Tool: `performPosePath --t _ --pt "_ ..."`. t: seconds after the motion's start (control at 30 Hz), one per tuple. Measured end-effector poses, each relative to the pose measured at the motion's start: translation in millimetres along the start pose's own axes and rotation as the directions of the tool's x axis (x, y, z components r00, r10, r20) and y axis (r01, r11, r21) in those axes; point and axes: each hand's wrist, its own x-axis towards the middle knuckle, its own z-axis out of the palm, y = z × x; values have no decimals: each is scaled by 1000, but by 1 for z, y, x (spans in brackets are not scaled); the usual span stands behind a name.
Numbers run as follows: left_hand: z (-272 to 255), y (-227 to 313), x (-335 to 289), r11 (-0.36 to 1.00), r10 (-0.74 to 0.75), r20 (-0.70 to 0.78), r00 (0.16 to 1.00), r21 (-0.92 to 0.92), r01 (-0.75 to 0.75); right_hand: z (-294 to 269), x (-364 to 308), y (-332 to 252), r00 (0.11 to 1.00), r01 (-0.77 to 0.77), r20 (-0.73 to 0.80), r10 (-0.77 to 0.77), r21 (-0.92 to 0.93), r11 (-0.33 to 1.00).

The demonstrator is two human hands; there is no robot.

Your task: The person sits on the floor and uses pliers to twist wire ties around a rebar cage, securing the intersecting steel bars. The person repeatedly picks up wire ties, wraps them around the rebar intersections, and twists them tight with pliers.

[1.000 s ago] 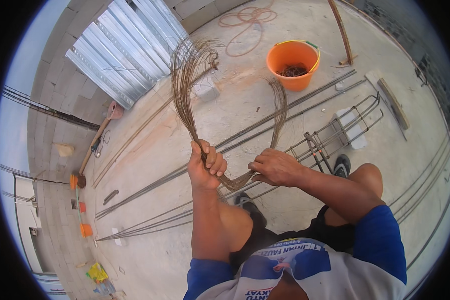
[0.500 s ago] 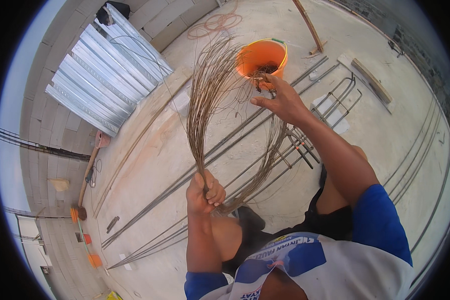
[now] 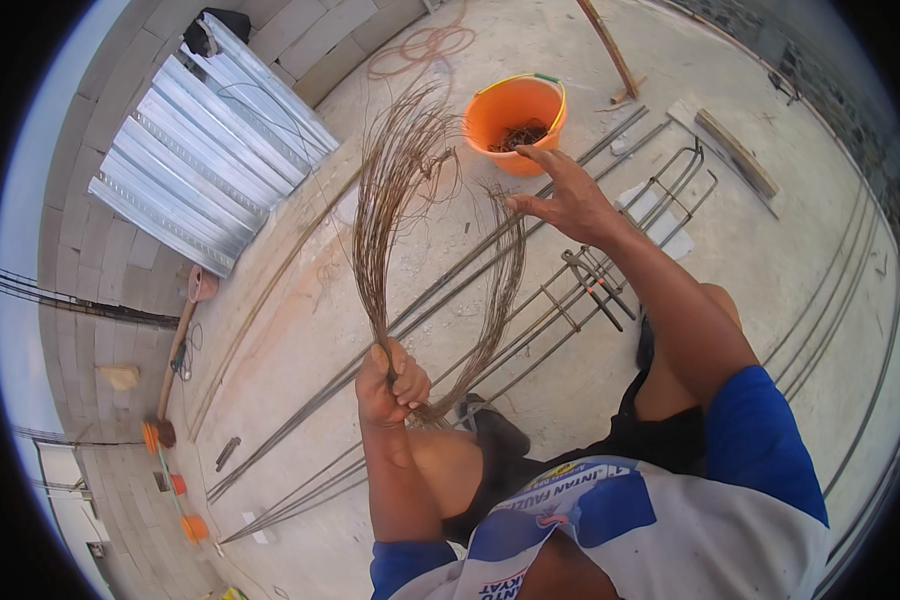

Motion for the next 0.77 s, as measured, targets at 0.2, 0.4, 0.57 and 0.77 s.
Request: performPosePath --t 0.2,0.4,0.57,0.77 --pt "4 -10 2 995 -99 87 991 -12 101 14 4 -6 997 -49 -48 56 132 990" --pt "-13 7 -6 1000 13 -74 997 24 -12 -9 10 21 935 -278 -262 238 -125 952" --pt "-5 6 -4 985 -76 -188 979 139 103 -13 11 33 914 -404 -237 331 -431 807" --pt "17 -3 7 963 -182 -245 952 150 223 22 -25 6 963 -26 270 -14 145 989"
